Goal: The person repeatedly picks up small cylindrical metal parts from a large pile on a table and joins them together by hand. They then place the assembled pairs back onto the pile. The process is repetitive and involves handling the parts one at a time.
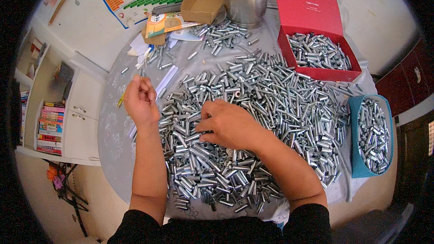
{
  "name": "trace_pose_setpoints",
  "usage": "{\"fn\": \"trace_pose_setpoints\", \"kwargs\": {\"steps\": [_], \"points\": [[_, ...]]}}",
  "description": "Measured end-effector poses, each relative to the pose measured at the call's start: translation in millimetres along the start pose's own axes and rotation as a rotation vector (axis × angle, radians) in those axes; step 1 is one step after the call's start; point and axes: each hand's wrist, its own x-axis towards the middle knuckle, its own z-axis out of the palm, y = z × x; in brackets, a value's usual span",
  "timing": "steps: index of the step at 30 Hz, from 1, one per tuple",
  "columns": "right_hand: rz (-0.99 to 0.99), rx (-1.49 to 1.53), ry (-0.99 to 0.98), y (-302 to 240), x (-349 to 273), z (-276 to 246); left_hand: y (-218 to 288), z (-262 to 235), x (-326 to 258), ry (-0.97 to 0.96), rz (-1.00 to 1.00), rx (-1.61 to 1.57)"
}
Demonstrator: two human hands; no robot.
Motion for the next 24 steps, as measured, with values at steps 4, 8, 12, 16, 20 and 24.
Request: {"fn": "trace_pose_setpoints", "kwargs": {"steps": [4, 8, 12, 16, 20, 24], "points": [[0.009, -0.009, -0.018, 1.0, 0.0, 3.4, -2.0, -0.3, -0.2, -0.016, -0.016, 0.017], [0.034, -0.035, -0.029, -0.2, 0.7, 3.5, -5.0, 2.6, -2.0, -0.094, -0.062, 0.060], [0.034, 0.000, -0.017, 2.5, -0.3, 2.6, -3.6, 7.8, -6.0, -0.133, -0.079, 0.123], [0.175, 0.235, -0.015, 7.3, 1.8, -9.0, -1.0, 8.0, -7.9, -0.283, -0.178, 0.240], [0.350, 0.558, 0.095, 15.2, -1.6, -9.6, 7.7, 17.7, -15.1, -0.596, -0.315, 0.408], [0.519, 0.804, 0.145, 16.5, 1.2, -14.3, 5.3, 16.5, -20.4, -0.772, -0.437, 0.463]]}}
